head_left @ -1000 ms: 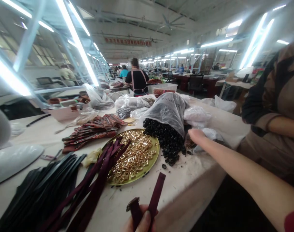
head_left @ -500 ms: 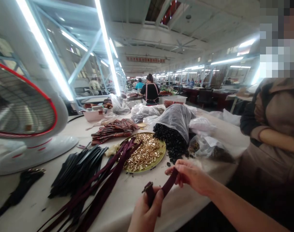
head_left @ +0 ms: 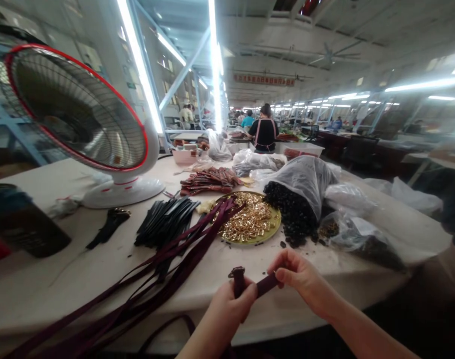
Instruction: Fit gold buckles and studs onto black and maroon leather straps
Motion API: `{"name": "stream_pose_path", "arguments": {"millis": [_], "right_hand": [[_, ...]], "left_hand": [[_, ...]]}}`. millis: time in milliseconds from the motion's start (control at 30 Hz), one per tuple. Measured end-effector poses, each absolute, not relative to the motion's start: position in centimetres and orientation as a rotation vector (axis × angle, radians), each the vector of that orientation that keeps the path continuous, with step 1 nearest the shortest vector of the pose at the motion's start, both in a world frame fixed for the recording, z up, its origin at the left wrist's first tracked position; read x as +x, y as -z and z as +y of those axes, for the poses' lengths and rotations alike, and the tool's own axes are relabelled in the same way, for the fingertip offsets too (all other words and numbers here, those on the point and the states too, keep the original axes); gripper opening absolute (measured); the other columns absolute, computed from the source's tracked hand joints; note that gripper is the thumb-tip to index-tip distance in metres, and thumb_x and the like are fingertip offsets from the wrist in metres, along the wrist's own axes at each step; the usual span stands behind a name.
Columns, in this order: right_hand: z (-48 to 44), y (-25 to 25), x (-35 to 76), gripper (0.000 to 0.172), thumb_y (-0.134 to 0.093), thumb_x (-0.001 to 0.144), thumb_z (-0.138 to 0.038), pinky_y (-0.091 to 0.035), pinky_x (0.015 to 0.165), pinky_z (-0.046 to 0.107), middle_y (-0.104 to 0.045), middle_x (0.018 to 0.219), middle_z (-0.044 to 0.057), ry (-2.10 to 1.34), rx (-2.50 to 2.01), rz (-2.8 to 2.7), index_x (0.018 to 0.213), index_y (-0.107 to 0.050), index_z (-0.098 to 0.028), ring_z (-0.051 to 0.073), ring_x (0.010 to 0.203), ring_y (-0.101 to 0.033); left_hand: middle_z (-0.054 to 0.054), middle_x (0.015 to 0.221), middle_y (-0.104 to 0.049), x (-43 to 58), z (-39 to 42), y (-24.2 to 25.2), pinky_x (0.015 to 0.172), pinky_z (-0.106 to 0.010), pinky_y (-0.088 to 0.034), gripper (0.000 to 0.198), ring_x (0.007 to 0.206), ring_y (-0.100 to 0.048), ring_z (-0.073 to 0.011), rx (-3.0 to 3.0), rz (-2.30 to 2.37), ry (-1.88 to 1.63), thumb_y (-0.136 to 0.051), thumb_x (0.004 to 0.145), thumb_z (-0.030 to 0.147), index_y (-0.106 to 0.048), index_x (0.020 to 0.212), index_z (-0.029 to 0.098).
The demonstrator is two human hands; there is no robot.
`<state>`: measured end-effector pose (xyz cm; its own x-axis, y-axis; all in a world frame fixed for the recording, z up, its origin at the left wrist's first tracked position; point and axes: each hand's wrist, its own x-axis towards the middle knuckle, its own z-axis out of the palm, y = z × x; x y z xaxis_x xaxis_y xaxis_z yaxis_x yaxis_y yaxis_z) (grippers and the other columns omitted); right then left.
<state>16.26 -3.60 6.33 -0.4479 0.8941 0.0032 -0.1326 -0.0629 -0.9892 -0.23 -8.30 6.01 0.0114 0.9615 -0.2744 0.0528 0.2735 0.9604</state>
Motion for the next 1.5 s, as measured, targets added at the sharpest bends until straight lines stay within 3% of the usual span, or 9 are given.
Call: {"name": "stream_pose_path", "arguments": {"millis": [200,400,533,633,800,1067,1233,1367,1500], "right_hand": [[-4.7,-5.5,14.8,0.069,-0.064,0.065,-0.059,-0.04,0.062,0.028,-0.061,0.092,0.006,-1.603,-0.752,-1.372,0.12,-0.043,-0.022,0.014,0.068,-0.051],[-3.6,-7.4,15.8,0.028,-0.048,0.085,-0.044,-0.039,0.085,0.034,-0.051,0.121,0.006,-1.467,-0.831,-1.662,0.101,-0.061,-0.025,0.021,0.1,-0.049],[-3.1,-7.2,14.7,0.029,-0.047,0.085,-0.046,-0.044,0.069,0.032,-0.06,0.087,0.006,-1.713,-0.618,-1.469,0.076,-0.056,-0.02,0.017,0.076,-0.055],[-2.5,-6.4,13.6,0.033,-0.045,0.087,-0.047,-0.039,0.056,0.024,-0.046,0.055,-0.003,-1.806,-0.759,-1.36,0.071,-0.049,-0.018,0.009,0.052,-0.043],[-1.9,-5.6,12.0,0.037,-0.049,0.083,-0.051,-0.02,0.042,0.018,-0.033,0.053,-0.007,-1.86,-0.892,-1.486,0.07,-0.047,-0.016,0.005,0.047,-0.026],[-1.5,-5.8,12.0,0.041,-0.052,0.078,-0.056,-0.03,0.045,0.017,-0.048,0.065,-0.004,-1.871,-0.84,-1.33,0.095,-0.05,-0.019,0.006,0.052,-0.041],[-1.8,-7.6,13.3,0.021,-0.058,0.081,-0.037,-0.042,0.07,0.022,-0.056,0.08,0.001,-1.791,-0.715,-1.526,0.091,-0.059,-0.019,0.011,0.075,-0.052],[-3.2,-8.5,13.5,0.015,-0.056,0.083,-0.033,-0.044,0.07,0.022,-0.051,0.076,0.0,-1.688,-0.638,-1.597,0.081,-0.06,-0.019,0.01,0.073,-0.052],[-5.6,-9.4,14.0,0.011,-0.053,0.085,-0.028,-0.044,0.073,0.023,-0.048,0.093,0.002,-1.395,-0.559,-1.632,0.08,-0.062,-0.022,0.012,0.085,-0.051]], "left_hand": [[0.01,0.038,-0.034,0.2,-7.8,-5.5,0.037,-0.017,-0.015,0.039,0.035,-0.024,-0.0046,0.827,1.115,-1.125,-0.054,0.071,0.056,-0.043,0.072,0.019],[0.009,0.041,-0.033,-0.3,-8.0,-5.5,0.038,-0.018,-0.016,0.034,0.036,-0.023,-0.005,0.764,0.92,-0.974,-0.049,0.079,0.051,-0.046,0.075,0.018],[0.0,0.059,-0.053,-0.5,-7.3,-5.3,0.055,-0.021,-0.038,0.033,0.055,-0.048,-0.0112,1.129,1.179,-1.05,-0.044,0.084,0.044,-0.057,0.084,0.014],[-0.007,0.078,-0.065,-1.2,-6.5,-5.2,0.07,-0.028,-0.044,0.033,0.074,-0.059,-0.0196,1.423,1.562,-1.091,-0.038,0.086,0.038,-0.06,0.097,0.016],[-0.012,0.104,-0.065,-1.9,-5.3,-4.5,0.08,-0.036,-0.044,0.037,0.094,-0.06,-0.0262,1.875,1.764,-0.766,-0.032,0.088,0.027,-0.056,0.115,0.02],[-0.009,0.08,-0.065,-1.4,-4.8,-4.3,0.061,-0.031,-0.043,0.031,0.07,-0.06,-0.0227,1.981,1.779,-0.583,-0.033,0.087,0.023,-0.062,0.1,0.02],[-0.01,0.105,-0.059,-3.2,-6.6,-6.8,0.08,-0.034,-0.041,0.032,0.095,-0.053,-0.0248,1.817,1.652,-1.01,-0.057,0.075,0.033,-0.057,0.104,0.02],[0.002,0.058,-0.052,-3.0,-7.9,-9.2,0.052,-0.021,-0.035,0.02,0.052,-0.046,-0.0094,1.043,1.181,-0.979,-0.056,0.079,0.037,-0.05,0.074,0.018],[0.004,0.056,-0.047,-0.7,-8.4,-8.2,0.051,-0.017,-0.03,0.016,0.049,-0.041,-0.0051,0.675,0.86,-0.97,-0.062,0.074,0.022,-0.048,0.076,0.016]]}}
